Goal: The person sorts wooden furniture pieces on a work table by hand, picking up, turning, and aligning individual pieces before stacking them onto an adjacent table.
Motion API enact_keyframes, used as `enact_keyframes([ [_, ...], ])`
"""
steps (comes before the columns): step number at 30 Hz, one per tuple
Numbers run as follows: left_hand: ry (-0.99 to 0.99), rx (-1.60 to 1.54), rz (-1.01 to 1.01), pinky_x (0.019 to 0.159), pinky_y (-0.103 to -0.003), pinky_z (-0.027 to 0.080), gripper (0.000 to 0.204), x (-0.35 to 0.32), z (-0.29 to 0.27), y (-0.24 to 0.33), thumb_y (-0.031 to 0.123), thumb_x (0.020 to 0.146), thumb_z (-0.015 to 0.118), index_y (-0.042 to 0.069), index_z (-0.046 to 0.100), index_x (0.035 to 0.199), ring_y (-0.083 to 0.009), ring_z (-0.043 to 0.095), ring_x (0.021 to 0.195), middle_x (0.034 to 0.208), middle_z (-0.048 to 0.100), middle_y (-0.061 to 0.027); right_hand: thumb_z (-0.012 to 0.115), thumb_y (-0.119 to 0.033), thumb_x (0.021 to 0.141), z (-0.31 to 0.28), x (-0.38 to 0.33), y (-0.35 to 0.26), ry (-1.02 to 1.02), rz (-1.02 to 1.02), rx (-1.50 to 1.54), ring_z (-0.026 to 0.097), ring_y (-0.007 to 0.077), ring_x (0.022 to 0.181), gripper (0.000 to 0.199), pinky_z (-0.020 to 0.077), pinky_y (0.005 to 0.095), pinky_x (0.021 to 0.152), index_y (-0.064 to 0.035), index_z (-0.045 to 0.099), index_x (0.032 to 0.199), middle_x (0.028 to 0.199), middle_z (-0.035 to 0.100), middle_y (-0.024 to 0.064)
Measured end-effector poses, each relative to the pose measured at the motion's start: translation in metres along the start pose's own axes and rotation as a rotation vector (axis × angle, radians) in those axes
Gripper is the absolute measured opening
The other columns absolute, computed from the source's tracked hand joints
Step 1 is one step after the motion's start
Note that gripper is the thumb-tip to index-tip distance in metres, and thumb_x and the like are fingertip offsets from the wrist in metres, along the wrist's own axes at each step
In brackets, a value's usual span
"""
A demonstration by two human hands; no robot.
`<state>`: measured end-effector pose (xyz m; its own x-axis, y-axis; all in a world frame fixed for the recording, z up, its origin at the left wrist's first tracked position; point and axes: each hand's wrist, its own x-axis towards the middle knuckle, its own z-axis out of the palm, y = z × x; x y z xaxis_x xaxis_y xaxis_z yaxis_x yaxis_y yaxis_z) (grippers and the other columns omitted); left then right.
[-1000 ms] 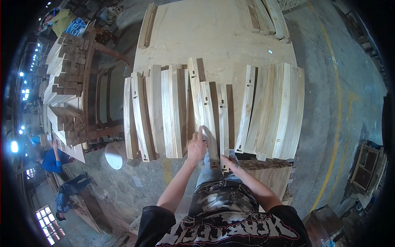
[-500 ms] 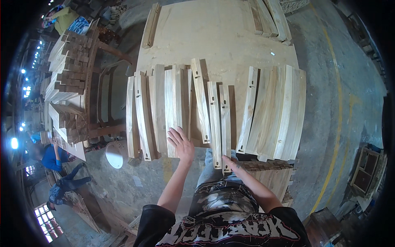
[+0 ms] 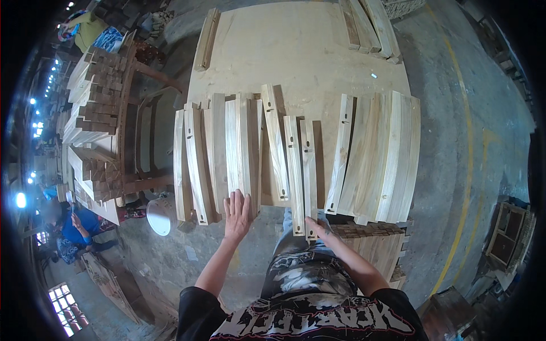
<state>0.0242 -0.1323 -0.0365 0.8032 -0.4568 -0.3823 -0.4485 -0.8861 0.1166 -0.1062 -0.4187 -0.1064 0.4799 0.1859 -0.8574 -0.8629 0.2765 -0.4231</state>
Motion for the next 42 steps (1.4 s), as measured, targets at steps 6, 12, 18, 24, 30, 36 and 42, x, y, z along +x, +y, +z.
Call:
enact_keyframes([
  [6, 0.190, 0.049, 0.061, 0.116, -0.055, 0.019, 0.089, 0.022, 0.011, 0.008, 0.019, 0.074, 0.073, 0.002, 0.026, 0.147, -0.0449, 0.022, 0.141, 0.150, 0.024, -0.0284, 0.058, -0.054, 0.091, -0.003, 0.002, 0.004, -0.012, -0.035, -0.034, 0.051, 0.0195, 0.123, 0.067, 0.0398, 0.0362, 0.104, -0.0078, 0.049, 0.139, 0.132, 0.057, 0.0079],
  [12, 0.384, -0.275, -0.223, 0.096, -0.048, 0.044, 0.092, 0.057, -0.016, 0.067, 0.028, 0.075, 0.078, -0.002, 0.026, 0.145, -0.0426, 0.048, 0.119, 0.135, 0.041, -0.0260, 0.060, -0.052, 0.091, -0.003, 0.010, 0.014, 0.055, 0.038, 0.017, 0.055, 0.0171, 0.117, 0.066, 0.0453, 0.0326, 0.097, -0.0076, 0.050, 0.138, 0.130, 0.058, 0.0068],
  [18, 0.316, -0.513, -0.424, 0.075, -0.047, 0.049, 0.070, 0.079, 0.008, 0.042, 0.027, 0.077, 0.075, -0.005, 0.041, 0.130, -0.0409, 0.059, 0.087, 0.104, 0.053, -0.0226, 0.063, -0.052, 0.089, -0.002, 0.017, 0.021, 0.067, -0.032, -0.040, 0.056, 0.0169, 0.115, 0.066, 0.0452, 0.0326, 0.096, -0.0073, 0.051, 0.136, 0.129, 0.059, 0.0062],
  [24, 0.236, -0.363, -0.329, 0.077, -0.047, 0.050, 0.062, 0.046, 0.015, 0.051, 0.025, 0.076, 0.074, -0.004, 0.045, 0.122, -0.0383, 0.059, 0.094, 0.103, 0.054, -0.0203, 0.062, -0.051, 0.090, -0.010, 0.020, 0.026, 0.037, -0.034, 0.001, 0.056, 0.0166, 0.116, 0.067, 0.0448, 0.0328, 0.097, -0.0051, 0.051, 0.137, 0.128, 0.060, 0.0073],
  [30, 0.257, -0.305, -0.372, 0.080, -0.046, 0.050, 0.060, 0.024, 0.025, 0.058, 0.024, 0.075, 0.073, -0.003, 0.046, 0.121, -0.0372, 0.058, 0.097, 0.101, 0.054, -0.0193, 0.064, -0.050, 0.089, -0.008, 0.025, 0.029, 0.038, -0.091, 0.023, 0.056, 0.0175, 0.115, 0.063, 0.0448, 0.0317, 0.097, -0.0042, 0.055, 0.133, 0.124, 0.062, 0.0081],
  [36, 0.314, -0.580, -0.424, 0.077, -0.048, 0.046, 0.038, 0.021, -0.016, 0.043, 0.016, 0.075, 0.068, 0.001, 0.051, 0.104, -0.0374, 0.057, 0.089, 0.093, 0.053, -0.0176, 0.067, -0.046, 0.088, -0.009, 0.030, 0.033, 0.100, -0.055, -0.038, 0.056, 0.0180, 0.117, 0.062, 0.0441, 0.0322, 0.099, -0.0047, 0.055, 0.133, 0.126, 0.061, 0.0083],
  [42, 0.266, -0.772, -0.497, 0.075, -0.046, 0.048, 0.037, 0.044, -0.062, 0.005, 0.017, 0.074, 0.066, 0.001, 0.049, 0.103, -0.0367, 0.061, 0.080, 0.086, 0.059, -0.0187, 0.069, -0.049, 0.084, -0.026, 0.036, 0.041, 0.064, -0.132, -0.106, 0.057, 0.0203, 0.116, 0.068, 0.0438, 0.0324, 0.099, -0.0014, 0.056, 0.130, 0.125, 0.062, 0.0106],
])
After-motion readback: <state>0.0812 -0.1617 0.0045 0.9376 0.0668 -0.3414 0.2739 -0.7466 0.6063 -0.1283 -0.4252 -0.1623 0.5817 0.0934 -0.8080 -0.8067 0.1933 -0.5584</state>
